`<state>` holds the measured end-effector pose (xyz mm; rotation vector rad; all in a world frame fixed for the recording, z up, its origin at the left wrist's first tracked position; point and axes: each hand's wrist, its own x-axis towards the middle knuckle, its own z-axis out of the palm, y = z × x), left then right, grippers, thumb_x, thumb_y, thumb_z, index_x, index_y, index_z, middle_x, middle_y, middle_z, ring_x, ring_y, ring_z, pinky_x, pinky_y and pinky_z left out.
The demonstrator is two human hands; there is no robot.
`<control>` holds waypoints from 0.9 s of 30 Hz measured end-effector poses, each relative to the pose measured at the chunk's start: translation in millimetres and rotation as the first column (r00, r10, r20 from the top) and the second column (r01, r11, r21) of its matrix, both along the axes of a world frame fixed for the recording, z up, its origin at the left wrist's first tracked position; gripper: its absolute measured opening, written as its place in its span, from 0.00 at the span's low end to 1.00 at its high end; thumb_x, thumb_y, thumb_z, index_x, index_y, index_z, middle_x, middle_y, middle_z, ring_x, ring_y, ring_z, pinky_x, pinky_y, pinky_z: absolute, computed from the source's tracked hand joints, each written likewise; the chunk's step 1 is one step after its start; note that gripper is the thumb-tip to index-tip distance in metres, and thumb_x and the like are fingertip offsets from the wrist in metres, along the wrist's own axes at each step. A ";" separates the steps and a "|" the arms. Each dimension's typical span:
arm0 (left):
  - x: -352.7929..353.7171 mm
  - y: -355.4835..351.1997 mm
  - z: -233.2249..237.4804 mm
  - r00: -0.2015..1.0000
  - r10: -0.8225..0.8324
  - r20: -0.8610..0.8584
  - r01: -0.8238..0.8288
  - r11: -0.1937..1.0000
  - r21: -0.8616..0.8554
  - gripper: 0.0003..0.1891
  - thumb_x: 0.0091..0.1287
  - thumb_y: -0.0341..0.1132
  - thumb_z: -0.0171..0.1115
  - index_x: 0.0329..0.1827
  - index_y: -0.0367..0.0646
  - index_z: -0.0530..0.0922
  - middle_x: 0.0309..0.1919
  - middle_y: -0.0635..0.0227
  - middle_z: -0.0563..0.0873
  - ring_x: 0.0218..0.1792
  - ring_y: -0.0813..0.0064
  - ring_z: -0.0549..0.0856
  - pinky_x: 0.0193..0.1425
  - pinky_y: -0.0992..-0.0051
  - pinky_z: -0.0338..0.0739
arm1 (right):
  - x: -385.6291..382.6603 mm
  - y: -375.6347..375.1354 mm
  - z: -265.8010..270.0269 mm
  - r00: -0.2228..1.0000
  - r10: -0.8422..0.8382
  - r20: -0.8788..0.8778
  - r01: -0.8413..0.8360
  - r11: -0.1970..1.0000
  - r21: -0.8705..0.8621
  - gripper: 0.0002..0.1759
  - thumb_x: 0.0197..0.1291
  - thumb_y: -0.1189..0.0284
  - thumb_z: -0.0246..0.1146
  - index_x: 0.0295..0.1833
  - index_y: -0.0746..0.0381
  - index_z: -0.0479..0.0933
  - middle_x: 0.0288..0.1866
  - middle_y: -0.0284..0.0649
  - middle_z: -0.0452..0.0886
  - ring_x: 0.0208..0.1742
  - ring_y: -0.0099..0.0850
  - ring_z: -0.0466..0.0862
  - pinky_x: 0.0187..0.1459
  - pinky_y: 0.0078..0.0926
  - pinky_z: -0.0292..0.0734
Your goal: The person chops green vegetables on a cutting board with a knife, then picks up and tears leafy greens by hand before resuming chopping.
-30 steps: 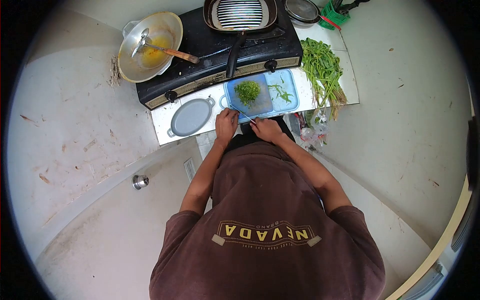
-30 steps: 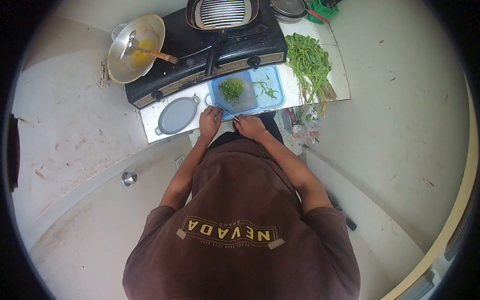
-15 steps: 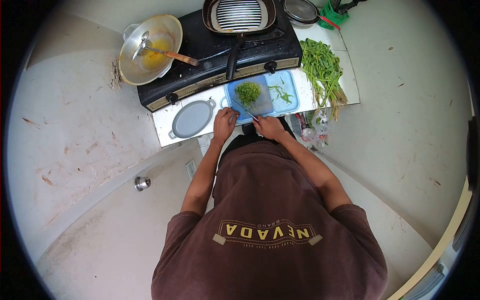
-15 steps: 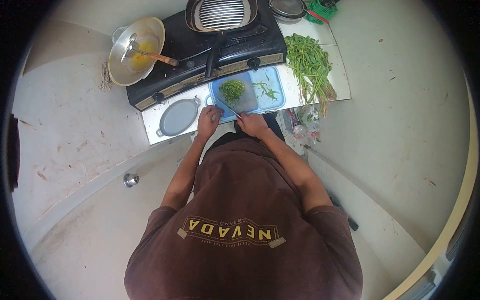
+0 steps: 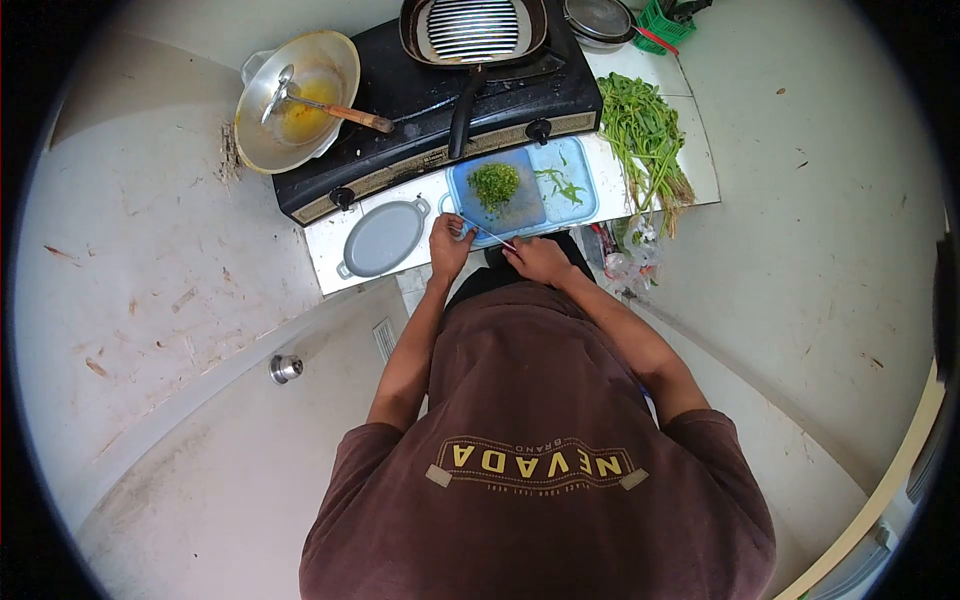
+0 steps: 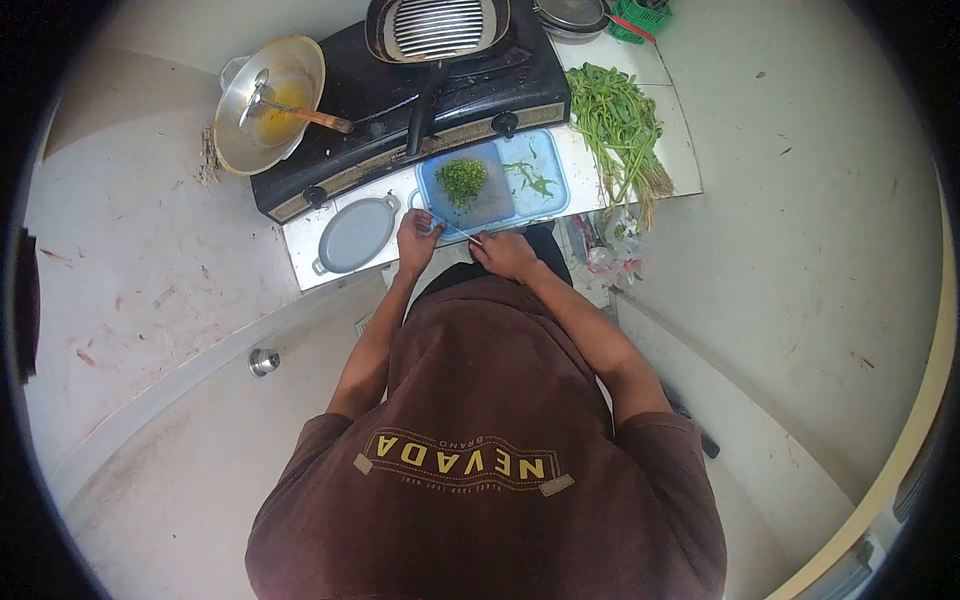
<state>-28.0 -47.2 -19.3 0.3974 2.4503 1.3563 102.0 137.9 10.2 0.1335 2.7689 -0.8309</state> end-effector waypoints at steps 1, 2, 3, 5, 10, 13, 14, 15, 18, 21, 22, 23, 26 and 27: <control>0.0 0.0 -3.8 1.000 0.018 0.007 -0.018 1.000 0.012 0.19 0.54 0.29 0.80 0.43 0.37 0.77 0.38 0.61 0.83 0.37 0.67 0.84 0.45 0.68 0.81 | -0.8 -0.5 0.6 1.000 0.004 -0.005 -0.004 1.000 0.004 0.25 0.75 0.52 0.56 0.47 0.66 0.80 0.26 0.55 0.85 0.30 0.56 0.87 0.36 0.55 0.83; 0.1 -0.8 -7.4 0.999 0.035 0.014 -0.036 0.999 0.023 0.20 0.54 0.29 0.81 0.44 0.37 0.77 0.38 0.61 0.83 0.37 0.67 0.84 0.44 0.68 0.81 | -1.4 -1.2 1.2 1.000 0.008 -0.010 -0.008 1.000 0.008 0.25 0.74 0.52 0.56 0.47 0.66 0.80 0.26 0.55 0.85 0.30 0.56 0.87 0.35 0.55 0.84; -0.4 -1.2 -7.8 0.998 0.045 0.036 -0.046 0.999 0.007 0.21 0.54 0.29 0.81 0.44 0.37 0.77 0.38 0.61 0.83 0.37 0.67 0.84 0.44 0.68 0.81 | -1.7 -1.5 -1.0 1.000 0.012 -0.015 -0.012 1.000 0.012 0.25 0.74 0.52 0.56 0.47 0.66 0.81 0.26 0.55 0.85 0.30 0.55 0.87 0.35 0.54 0.84; -1.4 -1.3 -8.9 0.995 0.065 0.079 -0.063 0.998 -0.026 0.22 0.53 0.30 0.82 0.44 0.37 0.76 0.37 0.61 0.83 0.37 0.68 0.84 0.44 0.69 0.82 | -5.0 -2.7 -6.1 0.999 0.021 -0.027 -0.020 0.999 0.045 0.25 0.74 0.53 0.56 0.47 0.67 0.80 0.26 0.54 0.85 0.30 0.55 0.87 0.35 0.54 0.84; 0.5 -0.4 -16.1 0.990 0.096 0.099 -0.100 0.994 0.035 0.22 0.52 0.31 0.83 0.43 0.37 0.76 0.36 0.62 0.83 0.36 0.70 0.84 0.43 0.70 0.81 | -10.3 -1.4 0.9 0.999 0.019 0.034 -0.020 0.999 0.050 0.23 0.73 0.55 0.56 0.48 0.67 0.80 0.30 0.55 0.86 0.34 0.55 0.88 0.40 0.55 0.83; -0.6 0.4 -13.2 0.987 0.118 0.105 -0.119 0.993 -0.004 0.23 0.52 0.32 0.84 0.42 0.37 0.76 0.35 0.63 0.83 0.35 0.71 0.84 0.43 0.70 0.81 | -7.1 3.0 6.5 0.997 0.015 0.076 -0.019 0.998 0.054 0.23 0.73 0.55 0.56 0.48 0.67 0.80 0.30 0.55 0.86 0.34 0.55 0.88 0.40 0.55 0.83; -0.6 0.6 -11.3 0.986 0.125 0.108 -0.123 0.992 -0.027 0.23 0.52 0.32 0.84 0.42 0.37 0.76 0.35 0.63 0.83 0.35 0.71 0.83 0.43 0.70 0.81 | -5.7 4.8 7.7 0.997 0.016 0.075 -0.021 0.998 0.058 0.23 0.73 0.55 0.56 0.48 0.67 0.80 0.31 0.55 0.87 0.35 0.55 0.88 0.41 0.55 0.83; -1.2 0.6 -11.7 0.985 0.132 0.115 -0.130 0.991 -0.024 0.22 0.52 0.32 0.84 0.42 0.37 0.76 0.34 0.63 0.83 0.35 0.71 0.83 0.42 0.70 0.81 | -4.4 6.4 6.7 0.997 0.017 0.073 -0.022 0.998 0.063 0.23 0.73 0.54 0.56 0.49 0.67 0.80 0.31 0.55 0.87 0.35 0.55 0.88 0.41 0.55 0.83; -1.3 1.4 -10.2 0.983 0.125 0.132 -0.121 0.992 -0.038 0.21 0.53 0.32 0.84 0.40 0.37 0.77 0.34 0.64 0.83 0.35 0.71 0.83 0.42 0.71 0.80 | -5.0 9.0 0.9 0.999 0.014 0.050 -0.017 0.999 0.046 0.25 0.75 0.52 0.54 0.49 0.66 0.80 0.27 0.55 0.85 0.32 0.56 0.87 0.39 0.55 0.83; -1.0 2.9 -7.2 0.992 0.083 0.094 -0.079 0.996 -0.044 0.19 0.54 0.32 0.83 0.39 0.38 0.78 0.33 0.64 0.82 0.35 0.69 0.83 0.42 0.70 0.80 | -6.5 8.4 -2.7 0.999 -0.015 0.040 0.015 1.000 0.011 0.25 0.75 0.52 0.54 0.48 0.66 0.80 0.27 0.55 0.85 0.32 0.57 0.87 0.40 0.56 0.82; 0.6 4.1 -9.9 0.996 0.078 0.051 -0.077 0.997 -0.015 0.18 0.55 0.31 0.82 0.39 0.38 0.78 0.33 0.63 0.82 0.34 0.68 0.82 0.42 0.70 0.80 | -6.7 8.2 -1.8 0.999 -0.022 0.038 0.022 1.000 -0.002 0.25 0.75 0.52 0.54 0.47 0.66 0.80 0.27 0.55 0.85 0.32 0.57 0.87 0.40 0.56 0.82; 1.7 5.3 -12.6 0.997 0.074 0.009 -0.074 0.997 0.014 0.17 0.56 0.31 0.82 0.38 0.38 0.78 0.33 0.63 0.82 0.34 0.67 0.82 0.41 0.69 0.79 | -6.8 7.9 -1.0 0.999 -0.030 0.037 0.030 0.999 -0.013 0.25 0.75 0.52 0.54 0.47 0.66 0.80 0.28 0.55 0.85 0.32 0.57 0.87 0.40 0.56 0.82; 2.1 9.9 4.1 0.998 0.003 -0.070 -0.006 0.999 -0.032 0.13 0.59 0.31 0.78 0.39 0.38 0.80 0.32 0.62 0.82 0.36 0.63 0.82 0.45 0.65 0.78 | -8.2 7.6 -0.7 0.995 -0.062 0.072 0.064 0.998 -0.027 0.25 0.74 0.52 0.55 0.47 0.65 0.81 0.30 0.56 0.86 0.35 0.58 0.87 0.43 0.56 0.83; 2.1 9.4 4.5 0.991 -0.044 -0.126 0.035 0.997 -0.071 0.11 0.61 0.32 0.77 0.40 0.39 0.82 0.34 0.61 0.83 0.37 0.62 0.82 0.45 0.64 0.78 | -8.6 7.4 -1.4 0.993 -0.073 0.090 0.076 0.997 -0.029 0.24 0.74 0.52 0.56 0.47 0.65 0.81 0.31 0.56 0.86 0.36 0.58 0.88 0.44 0.56 0.83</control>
